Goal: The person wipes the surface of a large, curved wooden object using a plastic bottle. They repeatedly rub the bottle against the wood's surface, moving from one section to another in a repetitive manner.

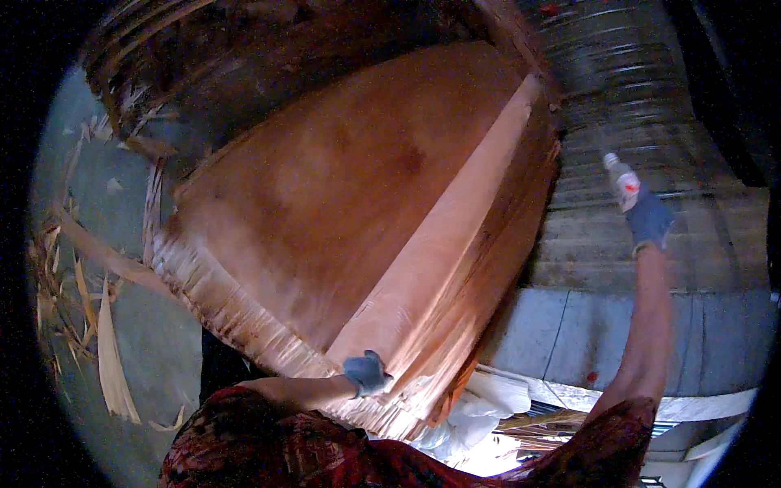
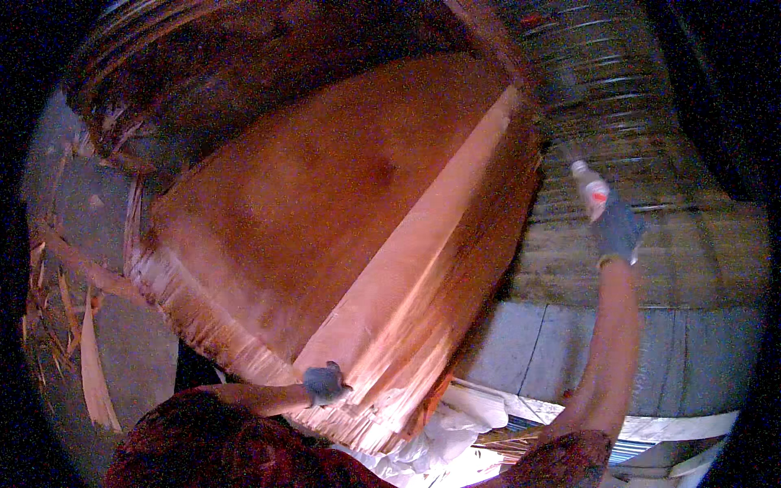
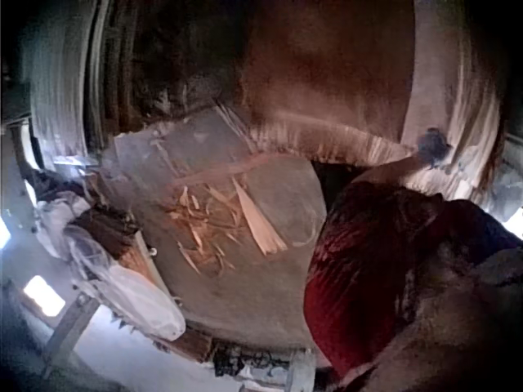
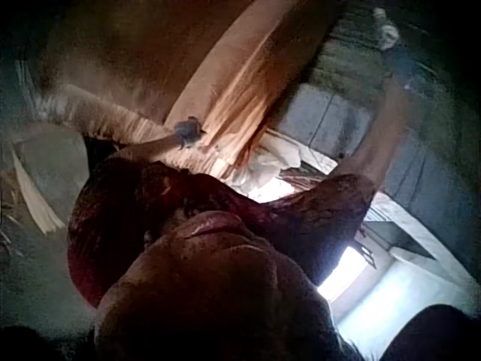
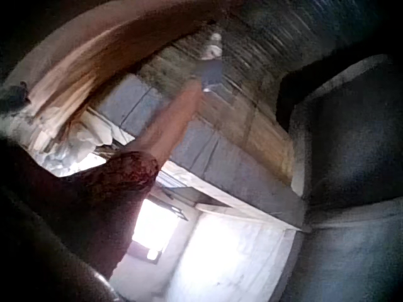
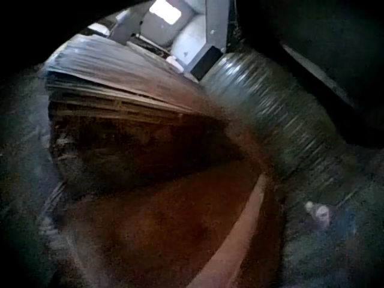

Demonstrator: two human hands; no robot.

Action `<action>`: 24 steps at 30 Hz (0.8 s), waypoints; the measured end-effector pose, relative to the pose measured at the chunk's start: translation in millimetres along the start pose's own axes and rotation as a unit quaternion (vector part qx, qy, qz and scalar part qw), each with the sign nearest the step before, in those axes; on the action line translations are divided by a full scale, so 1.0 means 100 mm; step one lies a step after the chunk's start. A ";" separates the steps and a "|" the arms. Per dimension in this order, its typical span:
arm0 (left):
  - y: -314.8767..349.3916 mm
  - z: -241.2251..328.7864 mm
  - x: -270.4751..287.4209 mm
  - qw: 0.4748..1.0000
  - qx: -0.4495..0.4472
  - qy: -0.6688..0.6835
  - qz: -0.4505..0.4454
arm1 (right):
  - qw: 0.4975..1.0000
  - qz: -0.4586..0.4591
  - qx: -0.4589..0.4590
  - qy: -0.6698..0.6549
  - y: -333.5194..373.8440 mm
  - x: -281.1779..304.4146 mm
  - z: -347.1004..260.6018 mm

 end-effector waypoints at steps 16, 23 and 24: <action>-0.04 -1.73 0.62 0.962 0.112 0.139 0.208 | 0.948 -0.170 -0.195 -0.184 1.48 -1.26 0.68; 0.16 -1.71 0.57 0.970 0.166 0.101 0.146 | 0.924 -0.186 -0.168 -0.288 3.28 -1.66 1.08; 0.20 -1.83 0.52 0.971 0.175 0.083 0.143 | 0.881 -0.267 -0.203 -0.334 3.68 -1.59 0.72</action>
Point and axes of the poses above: each hand's wrist, its own y-axis away from the middle knuckle, its own x-axis out of the back of the hand, z = x × y, the point moved 4 cm from there along -y, towards the middle knuckle, and after that the axes turned 1 degree about -x, right-handed, at the moved point
